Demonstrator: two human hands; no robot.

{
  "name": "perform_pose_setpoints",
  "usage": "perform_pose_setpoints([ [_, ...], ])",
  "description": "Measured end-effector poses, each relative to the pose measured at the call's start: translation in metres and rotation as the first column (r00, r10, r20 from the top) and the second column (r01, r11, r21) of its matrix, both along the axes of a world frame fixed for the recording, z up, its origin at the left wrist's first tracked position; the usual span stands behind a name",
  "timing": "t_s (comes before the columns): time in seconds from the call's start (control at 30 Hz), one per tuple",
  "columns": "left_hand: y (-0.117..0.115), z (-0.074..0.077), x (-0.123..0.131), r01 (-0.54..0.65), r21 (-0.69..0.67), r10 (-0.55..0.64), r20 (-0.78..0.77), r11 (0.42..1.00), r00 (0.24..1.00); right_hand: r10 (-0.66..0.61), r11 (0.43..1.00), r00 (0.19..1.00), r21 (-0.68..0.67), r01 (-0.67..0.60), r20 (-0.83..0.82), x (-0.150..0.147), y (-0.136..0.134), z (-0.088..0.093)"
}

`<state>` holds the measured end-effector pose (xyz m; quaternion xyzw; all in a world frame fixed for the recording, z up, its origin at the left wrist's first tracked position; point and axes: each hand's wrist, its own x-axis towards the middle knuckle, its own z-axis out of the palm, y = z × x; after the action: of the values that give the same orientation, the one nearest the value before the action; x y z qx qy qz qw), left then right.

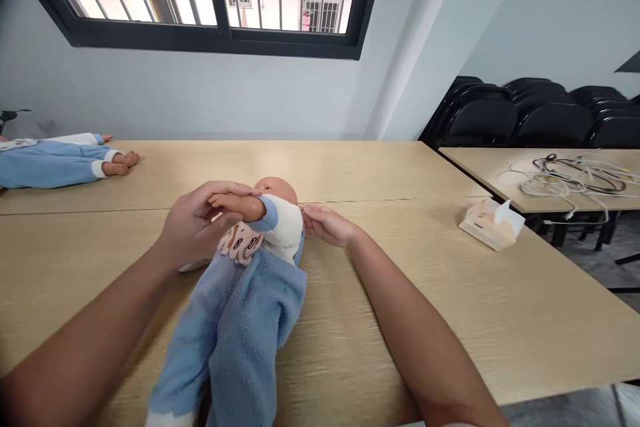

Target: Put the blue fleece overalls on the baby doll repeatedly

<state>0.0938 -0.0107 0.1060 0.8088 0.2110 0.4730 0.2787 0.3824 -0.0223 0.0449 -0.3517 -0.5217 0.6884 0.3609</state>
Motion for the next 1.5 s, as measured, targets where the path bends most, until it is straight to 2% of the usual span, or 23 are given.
perform_pose_setpoints([
  [0.1,0.001,-0.002,0.001,-0.026,-0.038,0.027,0.020,0.999,0.999,0.129,0.991,0.991,-0.025,-0.129,-0.025,-0.001,-0.005,0.005],
  [0.17,0.000,-0.002,0.002,-0.049,-0.052,0.051,0.032,0.997,0.998,0.159,0.987,0.987,-0.032,-0.159,-0.010,-0.003,-0.006,0.003],
  [0.5,0.006,-0.004,0.002,-0.079,-0.066,0.085,0.098,0.995,0.992,0.062,0.997,0.995,-0.046,-0.059,0.072,-0.022,-0.005,-0.004],
  [0.57,0.007,-0.005,0.002,-0.084,-0.062,0.089,0.084,0.995,0.992,-0.003,1.000,0.991,-0.028,0.007,0.134,-0.030,-0.005,-0.006],
  [0.67,0.007,-0.006,0.002,-0.103,-0.021,0.104,0.038,0.994,0.994,-0.169,0.985,0.937,0.089,0.149,0.305,-0.043,-0.003,-0.009],
  [0.73,0.006,-0.007,0.004,-0.147,0.074,0.148,-0.002,0.986,0.989,-0.314,0.947,0.841,0.209,0.244,0.440,-0.046,-0.002,-0.005],
  [0.8,0.004,-0.009,0.007,-0.202,0.214,0.214,-0.032,0.956,0.976,-0.396,0.915,0.727,0.307,0.261,0.561,-0.041,-0.004,0.006],
  [0.87,0.002,-0.012,0.010,-0.237,0.325,0.263,-0.039,0.916,0.964,-0.298,0.947,0.697,0.295,0.129,0.652,-0.031,-0.009,0.023],
  [0.93,0.001,-0.015,0.014,-0.246,0.352,0.276,-0.036,0.903,0.960,-0.069,0.977,0.738,0.195,-0.085,0.671,-0.022,-0.016,0.040],
  [1.0,0.000,-0.016,0.017,-0.258,0.332,0.283,-0.029,0.907,0.959,0.087,0.962,0.774,0.148,-0.228,0.627,-0.016,-0.023,0.053],
  [1.07,0.000,-0.016,0.018,-0.267,0.305,0.288,-0.024,0.914,0.957,0.117,0.942,0.786,0.183,-0.282,0.608,-0.015,-0.027,0.056],
  [1.17,0.000,-0.016,0.018,-0.251,0.293,0.268,-0.020,0.923,0.963,0.084,0.926,0.789,0.245,-0.288,0.609,-0.013,-0.022,0.047],
  [1.37,-0.003,-0.023,0.020,-0.119,0.387,0.175,-0.112,0.914,0.978,-0.121,0.939,0.843,0.336,-0.074,0.523,-0.010,0.000,0.006],
  [1.5,-0.007,-0.029,0.033,-0.006,0.405,0.095,-0.201,0.914,0.975,-0.154,0.953,0.871,0.301,0.007,0.466,-0.015,0.006,-0.010],
])
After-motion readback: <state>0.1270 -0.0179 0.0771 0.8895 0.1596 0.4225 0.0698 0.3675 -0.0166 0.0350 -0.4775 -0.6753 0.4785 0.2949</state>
